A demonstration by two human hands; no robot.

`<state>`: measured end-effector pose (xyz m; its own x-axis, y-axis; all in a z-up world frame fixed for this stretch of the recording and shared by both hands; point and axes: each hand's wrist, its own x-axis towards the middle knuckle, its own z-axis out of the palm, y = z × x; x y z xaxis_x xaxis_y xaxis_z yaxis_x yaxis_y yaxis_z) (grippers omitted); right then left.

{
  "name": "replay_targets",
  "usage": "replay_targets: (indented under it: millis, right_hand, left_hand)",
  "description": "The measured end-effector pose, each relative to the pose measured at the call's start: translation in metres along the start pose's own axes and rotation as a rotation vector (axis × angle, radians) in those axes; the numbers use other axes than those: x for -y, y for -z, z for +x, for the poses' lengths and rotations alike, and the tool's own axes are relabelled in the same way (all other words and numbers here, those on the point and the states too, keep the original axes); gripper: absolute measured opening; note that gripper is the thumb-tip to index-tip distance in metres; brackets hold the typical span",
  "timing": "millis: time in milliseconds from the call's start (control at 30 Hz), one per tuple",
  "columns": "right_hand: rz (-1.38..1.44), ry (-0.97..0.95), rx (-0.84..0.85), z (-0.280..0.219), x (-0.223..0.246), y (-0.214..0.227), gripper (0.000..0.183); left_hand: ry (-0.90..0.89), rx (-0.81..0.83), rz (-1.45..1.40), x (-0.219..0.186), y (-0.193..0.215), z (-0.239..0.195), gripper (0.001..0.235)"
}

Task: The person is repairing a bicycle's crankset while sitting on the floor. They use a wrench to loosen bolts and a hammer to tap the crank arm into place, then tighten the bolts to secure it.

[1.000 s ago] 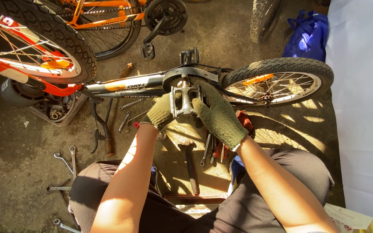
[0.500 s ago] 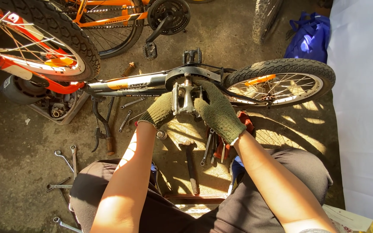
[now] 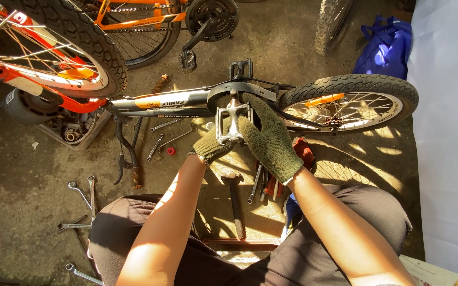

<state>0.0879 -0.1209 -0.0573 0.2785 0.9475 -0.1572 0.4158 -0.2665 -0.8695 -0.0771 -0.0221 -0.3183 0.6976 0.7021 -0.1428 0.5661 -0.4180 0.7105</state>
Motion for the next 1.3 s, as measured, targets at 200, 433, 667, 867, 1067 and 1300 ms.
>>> replay_targets:
  millis: [200, 433, 667, 867, 1067, 1300]
  right_hand:
    - [0.014, 0.072, -0.002, 0.006, -0.012, -0.008, 0.053]
    - [-0.195, -0.101, 0.078, 0.011, -0.003, -0.01, 0.053]
    - [-0.111, -0.021, 0.013, 0.002, 0.013, -0.001, 0.055]
    - [-0.118, -0.044, -0.005, -0.005, 0.009, 0.005, 0.054]
    - [-0.023, -0.042, -0.051, -0.013, 0.017, 0.018, 0.056]
    - [-0.007, -0.023, -0.037, -0.012, 0.021, 0.016, 0.055]
  left_hand:
    - [0.01, -0.034, -0.088, -0.052, 0.049, -0.006, 0.027]
    - [0.02, -0.076, -0.195, -0.086, 0.076, -0.021, 0.032]
    - [0.033, -0.117, -0.3, -0.104, 0.092, -0.029, 0.037]
    - [0.031, -0.156, -0.386, -0.116, 0.101, -0.027, 0.042]
    - [0.032, -0.198, -0.465, -0.123, 0.107, -0.025, 0.047]
    - [-0.189, -0.404, 0.761, -0.152, 0.181, -0.029, 0.011]
